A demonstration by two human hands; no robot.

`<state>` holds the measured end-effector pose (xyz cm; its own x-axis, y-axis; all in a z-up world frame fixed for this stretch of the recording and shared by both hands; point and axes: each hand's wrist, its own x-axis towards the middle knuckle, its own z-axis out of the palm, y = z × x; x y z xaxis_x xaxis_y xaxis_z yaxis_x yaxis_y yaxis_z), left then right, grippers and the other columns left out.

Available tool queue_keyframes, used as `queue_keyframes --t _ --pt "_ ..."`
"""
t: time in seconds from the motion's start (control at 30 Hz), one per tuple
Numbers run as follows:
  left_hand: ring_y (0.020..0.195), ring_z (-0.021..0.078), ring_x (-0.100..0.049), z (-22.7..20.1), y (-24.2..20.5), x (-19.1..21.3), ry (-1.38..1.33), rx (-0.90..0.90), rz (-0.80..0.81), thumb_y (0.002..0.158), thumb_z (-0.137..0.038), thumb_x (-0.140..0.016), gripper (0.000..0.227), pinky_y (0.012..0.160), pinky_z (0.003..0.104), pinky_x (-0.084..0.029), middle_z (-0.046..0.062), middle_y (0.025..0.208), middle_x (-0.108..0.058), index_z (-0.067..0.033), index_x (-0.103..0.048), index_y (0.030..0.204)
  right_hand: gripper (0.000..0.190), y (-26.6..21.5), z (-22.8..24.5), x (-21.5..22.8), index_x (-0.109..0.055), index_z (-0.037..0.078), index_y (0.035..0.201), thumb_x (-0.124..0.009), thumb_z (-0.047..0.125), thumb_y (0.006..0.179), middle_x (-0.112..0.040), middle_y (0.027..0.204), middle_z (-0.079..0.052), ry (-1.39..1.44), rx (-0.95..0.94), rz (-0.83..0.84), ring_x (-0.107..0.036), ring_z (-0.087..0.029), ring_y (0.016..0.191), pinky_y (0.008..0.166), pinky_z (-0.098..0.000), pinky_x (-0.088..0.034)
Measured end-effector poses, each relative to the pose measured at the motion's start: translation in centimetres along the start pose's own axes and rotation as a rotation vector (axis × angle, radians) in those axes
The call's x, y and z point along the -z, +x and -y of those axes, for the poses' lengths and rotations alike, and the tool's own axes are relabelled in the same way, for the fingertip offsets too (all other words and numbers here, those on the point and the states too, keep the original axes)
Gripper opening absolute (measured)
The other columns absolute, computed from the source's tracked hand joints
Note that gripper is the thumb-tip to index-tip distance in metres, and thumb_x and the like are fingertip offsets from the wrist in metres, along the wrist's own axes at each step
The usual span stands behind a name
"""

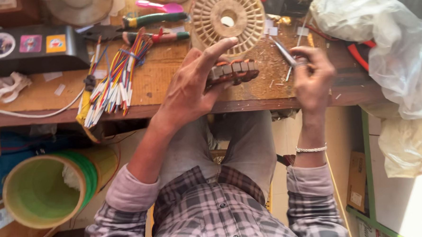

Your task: The person cuts small white insulating strips with scissors and inserts them between copper windings on a motor stator. The person repeats this process multiple times, handling the stator and strips by hand.

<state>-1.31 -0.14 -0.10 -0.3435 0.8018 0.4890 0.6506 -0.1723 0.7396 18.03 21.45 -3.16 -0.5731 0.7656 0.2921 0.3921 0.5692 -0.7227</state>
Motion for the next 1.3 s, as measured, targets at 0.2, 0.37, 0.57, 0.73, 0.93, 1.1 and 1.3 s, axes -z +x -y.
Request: queue_keyframes --t 0.2,0.37,0.57,0.73,0.93,1.1,1.3 --pt "0.111 0.0287 -0.066 0.1 -0.2 -0.2 0.042 -0.024 0.018 0.090 -0.010 -0.085 0.093 0.099 0.042 -0.053 0.009 0.120 -0.073 -0.0215 -0.029 0.163 0.019 0.6 -3.1 -1.1 -0.074 0.005 0.114 -0.076 -0.001 0.096 -0.066 0.129 -0.014 -0.347 0.275 -0.027 -0.057 -0.034 0.126 0.108 -0.0450 -0.049" --pt "0.108 0.0307 -0.067 -0.2 0.3 0.0 0.196 0.032 0.007 0.085 -0.015 -0.089 0.101 0.093 0.045 -0.053 0.009 0.108 -0.071 -0.0219 -0.025 0.163 0.036 2.6 -3.5 -3.0 -0.075 0.009 0.128 -0.066 -0.006 0.097 -0.055 0.151 -0.012 -0.419 0.362 -0.048 -0.043 -0.035 0.140 0.122 -0.0497 -0.037" --pt "0.113 0.0333 -0.066 -0.5 0.1 0.2 0.185 0.069 -0.029 0.084 -0.017 -0.091 0.110 0.093 0.045 -0.054 0.014 0.122 -0.067 -0.0211 -0.015 0.164 0.061 1.2 -1.8 -3.0 -0.074 0.016 0.136 -0.054 -0.014 0.087 -0.039 0.167 -0.014 -0.497 0.236 0.095 -0.028 -0.039 0.154 0.126 -0.0538 -0.026" --pt "0.112 0.0351 -0.064 0.6 0.1 0.1 0.087 0.016 -0.086 0.082 -0.012 -0.088 0.109 0.095 0.045 -0.056 0.021 0.143 -0.055 -0.0203 -0.012 0.160 0.034 -3.4 -0.9 -0.1 -0.073 0.011 0.131 -0.075 0.012 0.097 -0.040 0.163 -0.018 -0.437 0.238 0.134 -0.028 -0.041 0.153 0.125 -0.0552 -0.026" --pt "0.117 0.0318 -0.064 1.4 -0.2 -0.5 0.135 0.133 -0.058 0.085 -0.015 -0.090 0.113 0.099 0.044 -0.057 0.015 0.145 -0.054 -0.0222 -0.011 0.164 0.039 -4.7 -0.8 1.2 -0.068 0.011 0.137 -0.073 0.026 0.101 -0.040 0.166 -0.017 -0.299 0.177 0.102 -0.029 -0.041 0.158 0.131 -0.0531 -0.028" --pt "0.129 0.0316 -0.058 1.7 -1.1 -1.0 0.106 0.123 -0.137 0.085 -0.018 -0.094 0.116 0.108 0.043 -0.057 0.014 0.162 -0.040 -0.0203 -0.010 0.166 0.055 -3.7 -1.2 0.1 -0.066 0.010 0.144 -0.065 0.050 0.106 -0.034 0.169 -0.019 -0.341 0.258 0.095 -0.022 -0.043 0.160 0.133 -0.0564 -0.023" --pt "0.135 0.0261 -0.050 2.1 -1.8 -1.8 0.078 0.075 -0.268 0.093 -0.022 -0.092 0.108 0.123 0.041 -0.050 0.013 0.163 -0.029 -0.0155 -0.008 0.161 0.052 -2.2 -2.0 -0.9 -0.067 0.014 0.144 -0.070 0.042 0.100 -0.026 0.170 -0.018 -0.464 0.253 0.199 -0.016 -0.043 0.157 0.127 -0.0596 -0.020"
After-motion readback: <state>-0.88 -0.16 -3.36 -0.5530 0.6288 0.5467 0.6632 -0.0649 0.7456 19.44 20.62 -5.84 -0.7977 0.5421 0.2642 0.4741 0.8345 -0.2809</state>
